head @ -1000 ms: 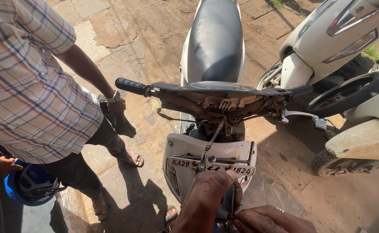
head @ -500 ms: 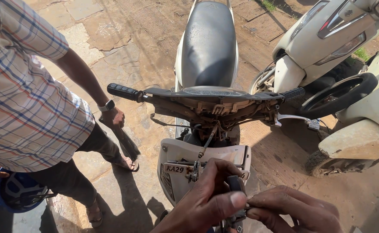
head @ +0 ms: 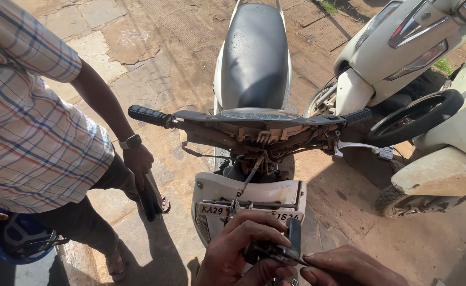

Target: The recorder is replacing the ignition lock and wiring on a white scooter.

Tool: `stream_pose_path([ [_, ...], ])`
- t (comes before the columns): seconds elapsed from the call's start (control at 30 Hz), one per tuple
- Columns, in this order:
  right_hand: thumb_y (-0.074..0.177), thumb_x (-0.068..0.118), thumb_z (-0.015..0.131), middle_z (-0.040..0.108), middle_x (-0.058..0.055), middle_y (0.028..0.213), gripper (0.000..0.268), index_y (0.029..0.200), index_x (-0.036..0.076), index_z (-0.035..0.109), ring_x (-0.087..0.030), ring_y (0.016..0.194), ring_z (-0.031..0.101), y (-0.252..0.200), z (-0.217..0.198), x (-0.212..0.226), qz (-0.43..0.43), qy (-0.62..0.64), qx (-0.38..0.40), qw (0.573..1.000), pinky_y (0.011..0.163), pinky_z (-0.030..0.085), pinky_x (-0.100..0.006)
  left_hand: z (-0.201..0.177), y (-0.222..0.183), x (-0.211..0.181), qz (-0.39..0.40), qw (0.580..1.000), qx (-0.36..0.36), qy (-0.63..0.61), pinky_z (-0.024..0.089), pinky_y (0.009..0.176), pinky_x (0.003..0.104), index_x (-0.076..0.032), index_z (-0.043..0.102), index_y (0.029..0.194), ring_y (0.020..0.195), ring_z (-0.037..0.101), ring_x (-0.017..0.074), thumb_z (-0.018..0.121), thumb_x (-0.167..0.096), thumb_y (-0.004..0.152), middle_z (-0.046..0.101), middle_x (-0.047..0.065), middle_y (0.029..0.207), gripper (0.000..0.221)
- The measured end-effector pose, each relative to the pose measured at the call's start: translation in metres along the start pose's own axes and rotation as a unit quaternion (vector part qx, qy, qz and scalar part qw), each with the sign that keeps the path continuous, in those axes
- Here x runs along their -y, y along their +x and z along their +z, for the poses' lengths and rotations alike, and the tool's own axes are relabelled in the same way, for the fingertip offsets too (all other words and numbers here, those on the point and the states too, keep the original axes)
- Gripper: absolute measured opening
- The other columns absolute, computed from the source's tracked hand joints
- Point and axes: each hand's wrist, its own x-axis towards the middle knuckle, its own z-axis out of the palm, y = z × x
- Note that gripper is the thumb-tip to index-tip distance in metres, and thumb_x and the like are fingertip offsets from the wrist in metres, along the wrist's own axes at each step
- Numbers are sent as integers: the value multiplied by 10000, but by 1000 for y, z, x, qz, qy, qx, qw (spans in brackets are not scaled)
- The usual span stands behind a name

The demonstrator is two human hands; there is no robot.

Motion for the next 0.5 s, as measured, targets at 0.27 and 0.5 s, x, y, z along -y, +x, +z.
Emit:
stream_pose_path([
  [0.27, 976, 114, 719, 833, -108, 843, 223, 1174, 13, 696, -158, 756, 869, 1, 15, -14, -94, 216, 233, 944, 608, 707, -287, 6, -19, 27, -106, 988, -44, -107, 668, 769, 247, 33, 650, 1085, 889, 710, 95, 669, -227, 971, 558, 82, 1058, 285],
  [0.5, 865, 250, 840, 789, -12, 709, 187, 1026, 157, 856, -101, 670, 737, -23, 31, -37, 17, 2, 84, 996, 557, 659, -252, 10, -21, 29, -77, 995, -16, -68, 632, 797, 244, 21, 653, 1096, 912, 700, 81, 739, -248, 966, 584, 85, 1061, 311],
])
